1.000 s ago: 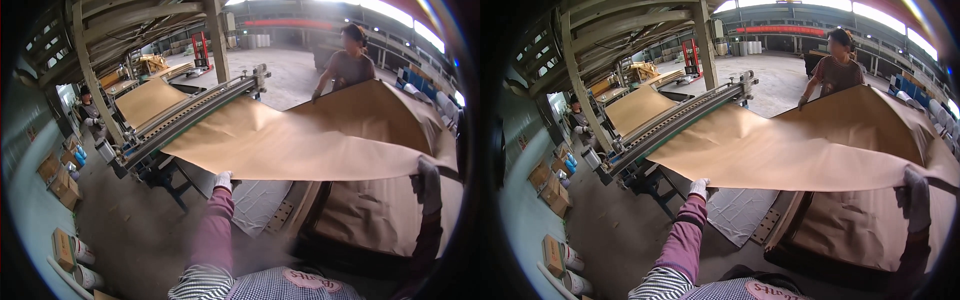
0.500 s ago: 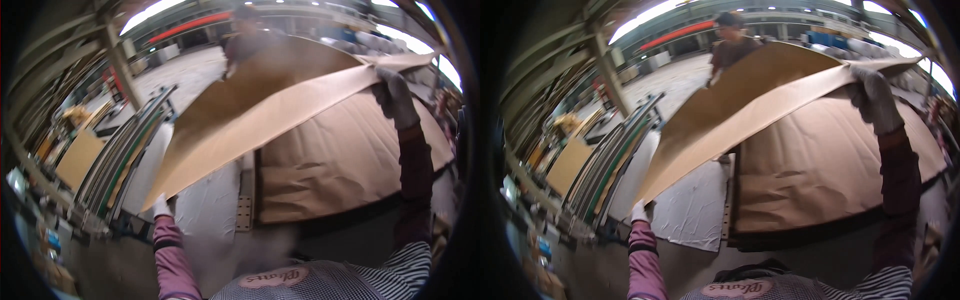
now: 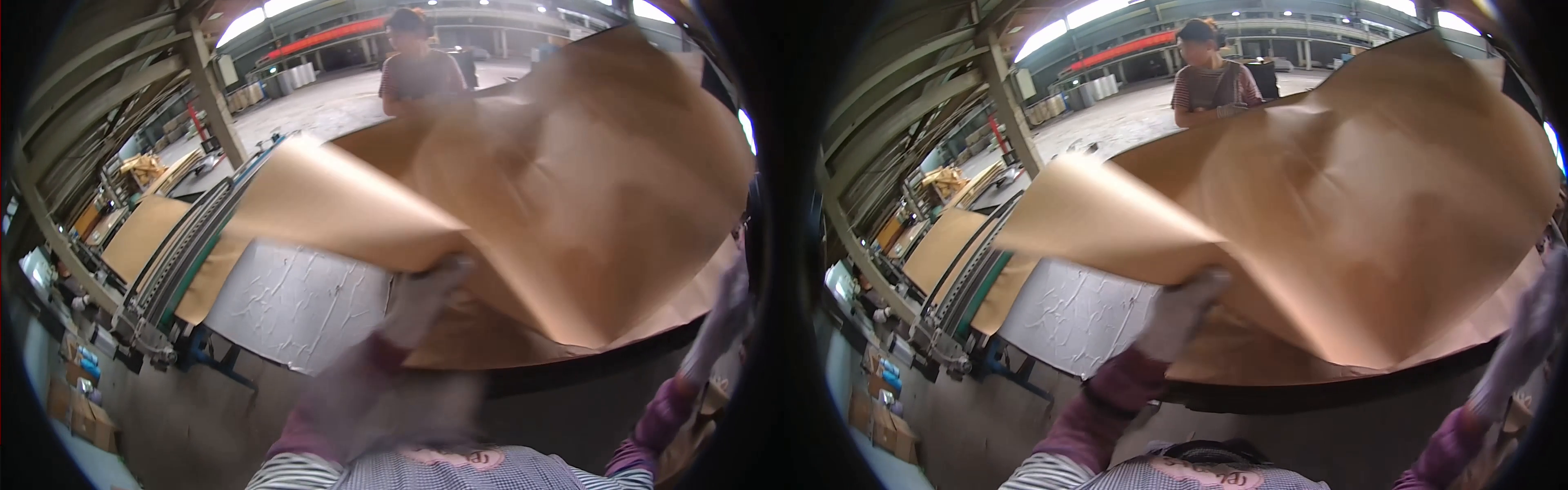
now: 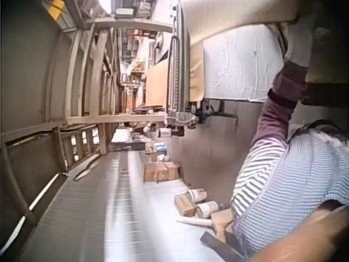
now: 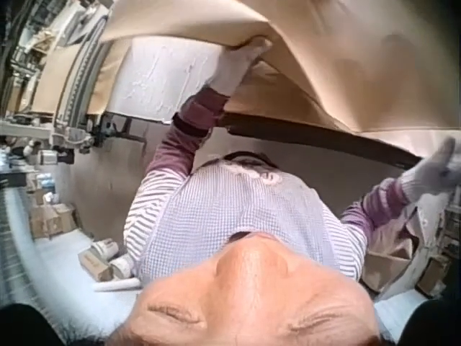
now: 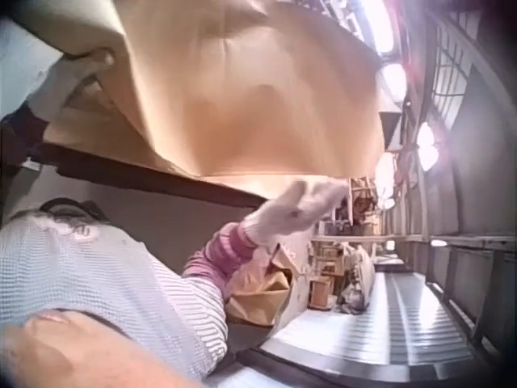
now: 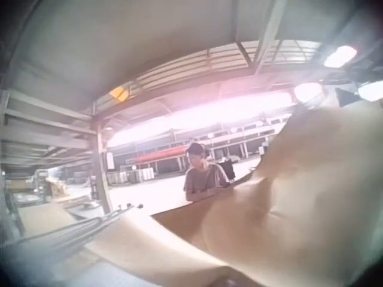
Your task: Workers are moving and stacking large brown veneer or paper sheets onto a stack at an industrial facility.
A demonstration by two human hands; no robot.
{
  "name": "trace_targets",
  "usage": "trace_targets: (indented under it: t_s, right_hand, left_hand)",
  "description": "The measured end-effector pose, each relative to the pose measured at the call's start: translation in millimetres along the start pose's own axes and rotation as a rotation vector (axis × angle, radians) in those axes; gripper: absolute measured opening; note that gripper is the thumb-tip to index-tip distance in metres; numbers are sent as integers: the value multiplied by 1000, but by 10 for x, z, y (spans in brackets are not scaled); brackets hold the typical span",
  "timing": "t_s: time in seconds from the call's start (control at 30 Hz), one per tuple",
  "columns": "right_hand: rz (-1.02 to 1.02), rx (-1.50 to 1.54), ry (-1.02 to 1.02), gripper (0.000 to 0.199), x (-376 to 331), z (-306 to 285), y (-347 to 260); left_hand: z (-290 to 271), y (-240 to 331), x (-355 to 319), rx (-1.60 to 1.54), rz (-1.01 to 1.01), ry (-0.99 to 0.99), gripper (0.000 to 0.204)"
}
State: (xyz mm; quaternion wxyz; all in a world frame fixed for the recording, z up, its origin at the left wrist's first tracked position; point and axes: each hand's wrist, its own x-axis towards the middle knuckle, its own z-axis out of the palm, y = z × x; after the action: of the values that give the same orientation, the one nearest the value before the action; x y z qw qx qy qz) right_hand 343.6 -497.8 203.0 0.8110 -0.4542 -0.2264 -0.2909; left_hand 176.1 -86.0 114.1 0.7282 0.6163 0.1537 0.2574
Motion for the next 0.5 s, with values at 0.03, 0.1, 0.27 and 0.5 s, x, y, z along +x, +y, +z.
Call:
trace_targets:
  t_s: [0.03,0.1,0.27,0.5]
  right_hand:
    - [-283,-491,-366,89,-413,509,-84]
    - [-623,-931,-893,105,-1210,1537,-4]
    - [-258,-733,-977,70,-1632,2003,488]
    - [-641,-1125,-1035,68,-1974,1868,1503]
  left_hand:
    - [334,-24,45,-3,144,-125,28]
    - [503,-28,2,99,139,-316,31]
    - [816,-443,-255,-263,28,-867,47]
    - [-1186,-761,-1206,7,-306,-213,48]
